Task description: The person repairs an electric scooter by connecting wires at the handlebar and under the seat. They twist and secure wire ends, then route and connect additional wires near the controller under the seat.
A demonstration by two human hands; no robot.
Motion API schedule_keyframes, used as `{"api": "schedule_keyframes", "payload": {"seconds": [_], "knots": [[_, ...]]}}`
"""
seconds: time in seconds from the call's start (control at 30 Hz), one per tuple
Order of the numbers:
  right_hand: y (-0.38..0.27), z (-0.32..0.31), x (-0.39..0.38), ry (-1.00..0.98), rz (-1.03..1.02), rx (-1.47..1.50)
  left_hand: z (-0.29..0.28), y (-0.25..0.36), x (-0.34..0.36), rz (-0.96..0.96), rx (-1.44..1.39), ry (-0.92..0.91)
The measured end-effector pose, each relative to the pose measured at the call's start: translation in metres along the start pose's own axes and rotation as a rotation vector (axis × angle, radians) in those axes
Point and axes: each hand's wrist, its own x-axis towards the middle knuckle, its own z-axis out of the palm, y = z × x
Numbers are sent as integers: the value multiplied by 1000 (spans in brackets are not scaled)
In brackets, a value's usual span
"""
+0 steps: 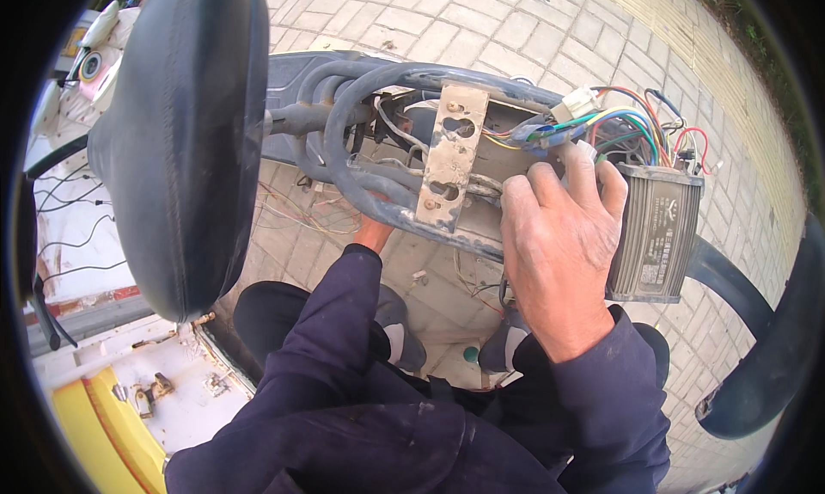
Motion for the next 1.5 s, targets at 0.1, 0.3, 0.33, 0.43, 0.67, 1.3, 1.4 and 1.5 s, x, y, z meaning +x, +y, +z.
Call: {"api": "schedule_keyframes", "payload": {"seconds": [0.1, 0.3, 0.33, 0.43, 0.67, 1.3, 1.4, 1.5], "knots": [[0, 3, 2, 41, -9, -24, 9, -11, 0, -95, -89, 35], [6, 4, 2, -37, 31, 8, 8, -16, 0, -437, -613, 161], [6, 5, 2, -19, 32, 7, 7, -12, 0, -495, -736, 218], [7, 8, 4, 26, 39, 4, -6, 7, 3, -616, -1113, 423], [6, 8, 4, 30, 20, -4, -91, 68, -7, -674, -1519, 257], [12, -6, -7, 110, -85, 205, -154, 101, -12, -691, -1335, 31], [20, -29, -19, 133, -71, 369, -149, 105, -10, -709, -1355, 41], [26, -50, -34, 253, 45, 471, -142, 104, -7, -691, -1400, 105]]}}
